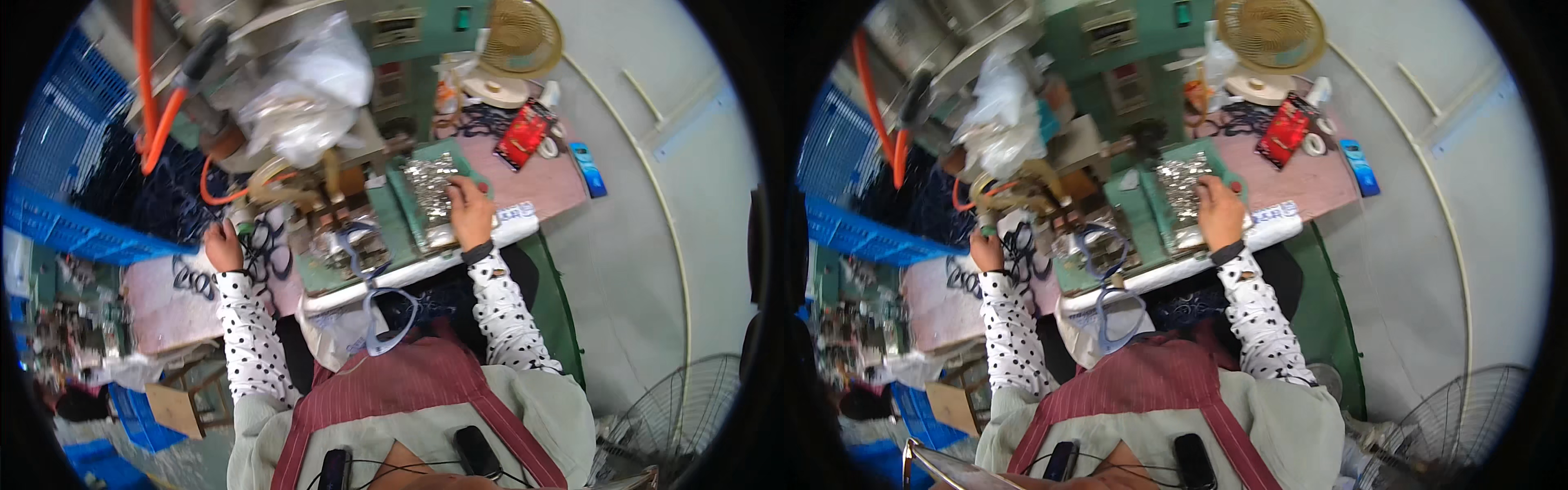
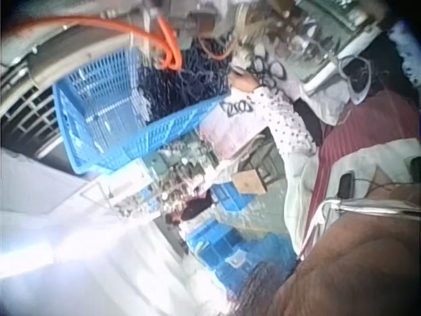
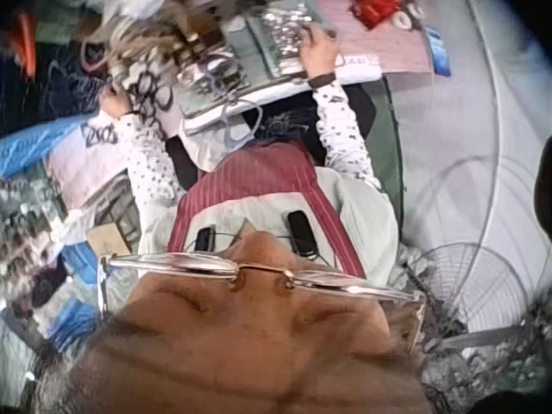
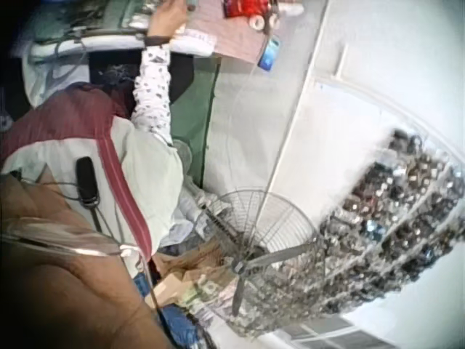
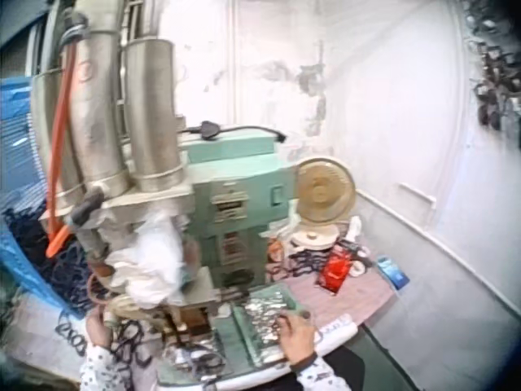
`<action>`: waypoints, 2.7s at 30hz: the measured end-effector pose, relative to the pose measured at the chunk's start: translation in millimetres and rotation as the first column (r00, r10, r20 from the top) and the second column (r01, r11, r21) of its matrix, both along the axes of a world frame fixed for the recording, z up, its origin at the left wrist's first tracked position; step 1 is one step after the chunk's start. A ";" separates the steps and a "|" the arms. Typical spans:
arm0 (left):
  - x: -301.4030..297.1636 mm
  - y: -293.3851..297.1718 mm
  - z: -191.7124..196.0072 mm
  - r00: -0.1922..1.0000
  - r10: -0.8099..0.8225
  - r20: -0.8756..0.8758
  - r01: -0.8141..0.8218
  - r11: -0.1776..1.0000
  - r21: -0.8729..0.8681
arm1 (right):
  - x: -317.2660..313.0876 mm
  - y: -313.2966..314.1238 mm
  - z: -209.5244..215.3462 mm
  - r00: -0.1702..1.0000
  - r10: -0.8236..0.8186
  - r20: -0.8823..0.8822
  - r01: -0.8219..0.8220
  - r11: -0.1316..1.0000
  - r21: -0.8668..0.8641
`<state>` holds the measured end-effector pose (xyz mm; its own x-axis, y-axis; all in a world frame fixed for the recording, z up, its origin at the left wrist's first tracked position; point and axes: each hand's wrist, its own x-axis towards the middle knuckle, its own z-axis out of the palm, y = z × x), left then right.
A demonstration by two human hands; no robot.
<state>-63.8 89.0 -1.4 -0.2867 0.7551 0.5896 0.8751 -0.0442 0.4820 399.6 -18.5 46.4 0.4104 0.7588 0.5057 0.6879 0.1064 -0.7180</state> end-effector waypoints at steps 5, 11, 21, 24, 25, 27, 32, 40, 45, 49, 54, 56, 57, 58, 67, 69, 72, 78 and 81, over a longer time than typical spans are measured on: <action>-29.5 -14.9 27.0 0.126 -0.164 0.978 0.169 0.975 0.142 | 7.7 -3.6 -3.9 0.997 0.015 -0.072 -0.023 0.994 -0.108; 11.9 -31.9 48.2 -0.186 0.151 0.971 0.199 0.973 -0.114 | -20.4 0.5 44.3 0.968 0.202 -0.152 -0.202 0.979 0.014; 37.7 -22.3 75.4 0.703 -0.123 0.701 -0.030 0.979 0.202 | -85.3 -27.5 109.2 0.758 0.520 -0.393 -0.573 0.819 -0.022; 60.6 -53.3 119.8 0.927 -0.260 -0.271 0.351 0.857 0.379 | -92.1 -26.5 115.0 0.764 0.452 -0.460 -0.536 0.842 -0.062; 63.4 -60.7 133.8 0.882 -0.273 -0.385 0.421 0.824 0.380 | -94.3 -23.6 118.4 0.760 0.451 -0.469 -0.542 0.837 -0.075; 60.4 -75.0 145.5 0.817 -0.117 -0.565 0.392 0.831 0.394 | -100.5 -21.2 122.8 0.743 0.453 -0.493 -0.552 0.831 -0.067; 40.8 -59.2 151.7 0.803 0.080 -0.590 0.327 0.769 0.549 | -112.0 -21.1 122.4 0.682 0.465 -0.565 -0.541 0.840 0.039; 16.0 -43.5 151.2 0.827 0.163 -0.538 0.202 0.807 0.556 | -114.1 -9.1 109.0 0.652 0.498 -0.572 -0.523 0.841 0.136; 17.3 -51.6 145.1 0.790 0.153 -0.594 0.277 0.774 0.569 | -103.8 -9.8 95.4 0.685 0.471 -0.556 -0.486 0.864 0.133; 7.2 -42.2 141.3 0.808 0.190 -0.557 0.190 0.811 0.553 | -70.1 24.2 68.2 0.955 0.241 -0.173 -0.227 0.969 0.100; 12.9 -42.4 141.5 0.901 0.096 -0.424 0.160 0.833 0.530 | -5.8 17.9 7.7 0.816 0.155 0.557 -0.087 0.985 -0.146; 29.7 -52.3 139.0 0.982 -0.099 -0.163 0.168 0.856 0.489 | -0.8 14.4 -1.9 0.811 0.125 0.571 -0.071 0.991 -0.116; 42.0 -62.4 134.6 0.971 -0.228 0.068 0.174 0.874 0.453 | 0.5 14.8 -3.7 0.817 0.103 0.567 -0.076 0.995 -0.072; 58.2 -76.0 133.9 0.918 -0.285 0.275 0.167 0.908 0.383 | 3.0 15.1 -4.3 0.823 0.076 0.562 -0.074 0.997 -0.026; 158.9 -125.3 193.3 0.815 -0.548 0.186 0.476 0.818 0.324 | -0.5 4.5 24.7 0.999 0.036 -0.005 -0.036 0.999 0.012; 166.5 -122.9 194.3 0.679 -0.575 0.457 0.450 0.817 0.361 | -24.2 -1.4 44.9 0.926 0.165 -0.339 -0.172 0.985 0.010; 166.7 -124.2 195.0 0.679 -0.585 0.443 0.440 0.808 0.393 | -62.3 -17.5 80.2 0.905 0.333 -0.264 -0.301 0.941 0.155; 162.7 -129.1 205.7 0.747 -0.526 0.407 0.436 0.849 0.298 | -119.3 -27.1 91.5 0.939 0.322 -0.121 -0.289 0.928 0.234; 165.4 -124.1 204.2 0.623 -0.596 0.506 0.462 0.803 0.377 | -132.3 -26.6 81.7 0.899 0.345 -0.271 -0.274 0.924 0.267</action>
<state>101.6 -35.1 202.8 -0.2018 0.7767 0.5966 0.2204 -0.5575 0.8004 267.3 -45.0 128.1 0.3337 0.7592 0.5588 0.3432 0.4543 -0.8221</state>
